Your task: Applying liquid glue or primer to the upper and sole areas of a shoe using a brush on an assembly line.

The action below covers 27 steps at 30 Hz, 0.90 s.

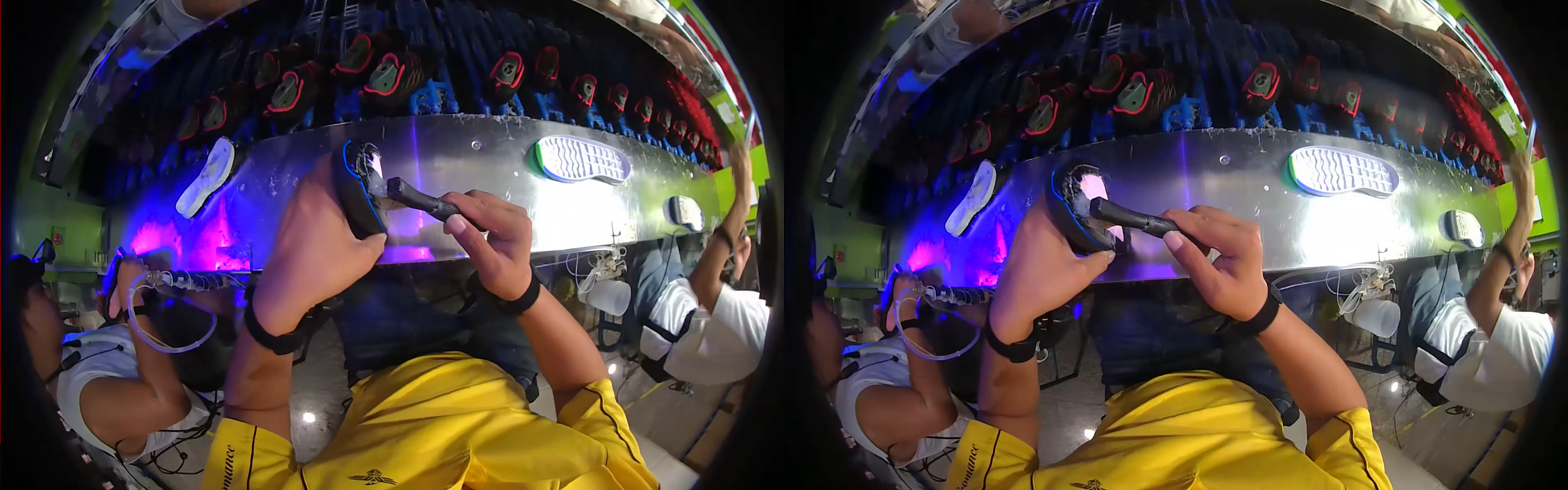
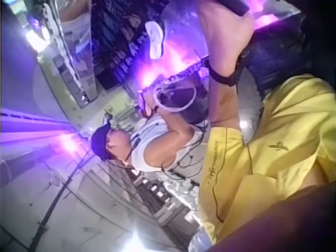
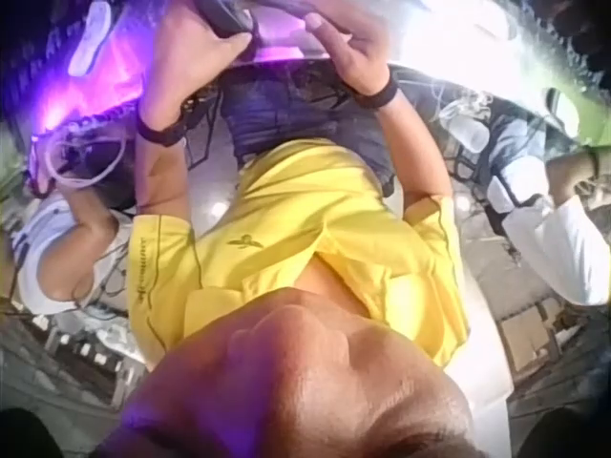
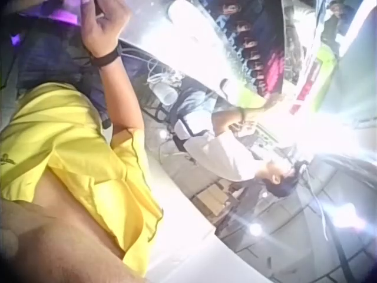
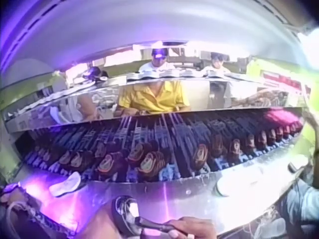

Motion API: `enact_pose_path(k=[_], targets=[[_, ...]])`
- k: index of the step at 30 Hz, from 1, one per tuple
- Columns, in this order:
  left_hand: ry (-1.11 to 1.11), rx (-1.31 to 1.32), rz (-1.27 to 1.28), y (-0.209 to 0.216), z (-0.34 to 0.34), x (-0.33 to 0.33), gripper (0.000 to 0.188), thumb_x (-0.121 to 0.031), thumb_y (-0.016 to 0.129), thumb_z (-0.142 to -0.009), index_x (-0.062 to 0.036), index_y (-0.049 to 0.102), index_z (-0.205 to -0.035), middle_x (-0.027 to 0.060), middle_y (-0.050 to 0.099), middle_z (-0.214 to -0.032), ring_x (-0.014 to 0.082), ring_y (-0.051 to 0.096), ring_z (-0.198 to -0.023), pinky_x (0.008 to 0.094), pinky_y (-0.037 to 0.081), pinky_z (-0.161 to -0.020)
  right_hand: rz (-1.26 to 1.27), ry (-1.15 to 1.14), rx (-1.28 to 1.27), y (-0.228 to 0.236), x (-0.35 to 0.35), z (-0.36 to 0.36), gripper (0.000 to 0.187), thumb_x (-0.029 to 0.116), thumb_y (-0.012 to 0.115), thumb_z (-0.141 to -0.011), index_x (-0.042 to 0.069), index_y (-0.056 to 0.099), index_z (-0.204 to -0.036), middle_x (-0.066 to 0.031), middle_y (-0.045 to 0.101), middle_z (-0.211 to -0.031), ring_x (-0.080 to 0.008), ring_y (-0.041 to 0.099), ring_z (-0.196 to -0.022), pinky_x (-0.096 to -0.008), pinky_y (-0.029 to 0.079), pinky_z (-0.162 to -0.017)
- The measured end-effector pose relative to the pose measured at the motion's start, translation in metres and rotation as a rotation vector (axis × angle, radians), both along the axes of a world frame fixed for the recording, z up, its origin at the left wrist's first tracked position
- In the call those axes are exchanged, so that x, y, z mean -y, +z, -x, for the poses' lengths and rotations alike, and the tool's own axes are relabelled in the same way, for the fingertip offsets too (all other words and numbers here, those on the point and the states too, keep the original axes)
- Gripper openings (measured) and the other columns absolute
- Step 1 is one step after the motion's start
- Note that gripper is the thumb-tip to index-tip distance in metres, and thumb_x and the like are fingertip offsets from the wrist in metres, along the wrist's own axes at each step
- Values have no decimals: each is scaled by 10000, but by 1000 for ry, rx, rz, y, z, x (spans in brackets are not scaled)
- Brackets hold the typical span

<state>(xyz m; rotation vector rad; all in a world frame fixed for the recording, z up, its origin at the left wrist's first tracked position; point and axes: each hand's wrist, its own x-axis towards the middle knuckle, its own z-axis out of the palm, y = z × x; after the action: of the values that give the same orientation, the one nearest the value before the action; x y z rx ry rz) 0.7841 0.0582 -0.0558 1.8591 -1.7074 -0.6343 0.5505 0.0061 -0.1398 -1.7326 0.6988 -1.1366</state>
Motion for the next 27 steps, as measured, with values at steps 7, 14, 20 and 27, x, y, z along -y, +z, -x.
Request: enact_pose_path(k=[7, 14, 20, 27], targets=[[-23, -44, -87, 0, -10, 6, 485, -52, 881, -746, -13, 693, -1192, 150, 741, -1146, 295, 735, -1064, 416, 575, -959, -56, -8, 65, -20, -6, -8, 213, 99, 748, -982, -34, 791, -1143, -140, 677, -789, -225, 637, -683, -345, 492, -656], [-33, 114, -36, -12, -29, 8, 703, -72, 935, -729, -7, 622, -1355, 185, 704, -1294, 314, 731, -1143, 416, 578, -1004, -74, -87, -10, -39, -20, -6, 212, 99, 766, -973, -27, 793, -1141, -177, 700, -814, -272, 657, -677, -366, 501, -651], [34, -80, 70, -39, -42, -14, 1076, -92, 963, -760, 29, 360, -1643, 227, 551, -1568, 319, 573, -1441, 408, 433, -1227, -216, -124, -77, -42, -38, 6, 233, 131, 780, -987, -38, 790, -1147, -154, 746, -843, -208, 695, -718, -322, 529, -686], [-173, -532, 36, -54, -17, -58, 1230, -257, 974, -826, 77, 191, -1714, 221, 340, -1758, 258, 340, -1617, 400, 280, -1313, -477, -65, -4, 30, -33, 31, 249, 144, 726, -1065, -50, 773, -1214, -38, 736, -847, -86, 635, -766, -282, 513, -698]])
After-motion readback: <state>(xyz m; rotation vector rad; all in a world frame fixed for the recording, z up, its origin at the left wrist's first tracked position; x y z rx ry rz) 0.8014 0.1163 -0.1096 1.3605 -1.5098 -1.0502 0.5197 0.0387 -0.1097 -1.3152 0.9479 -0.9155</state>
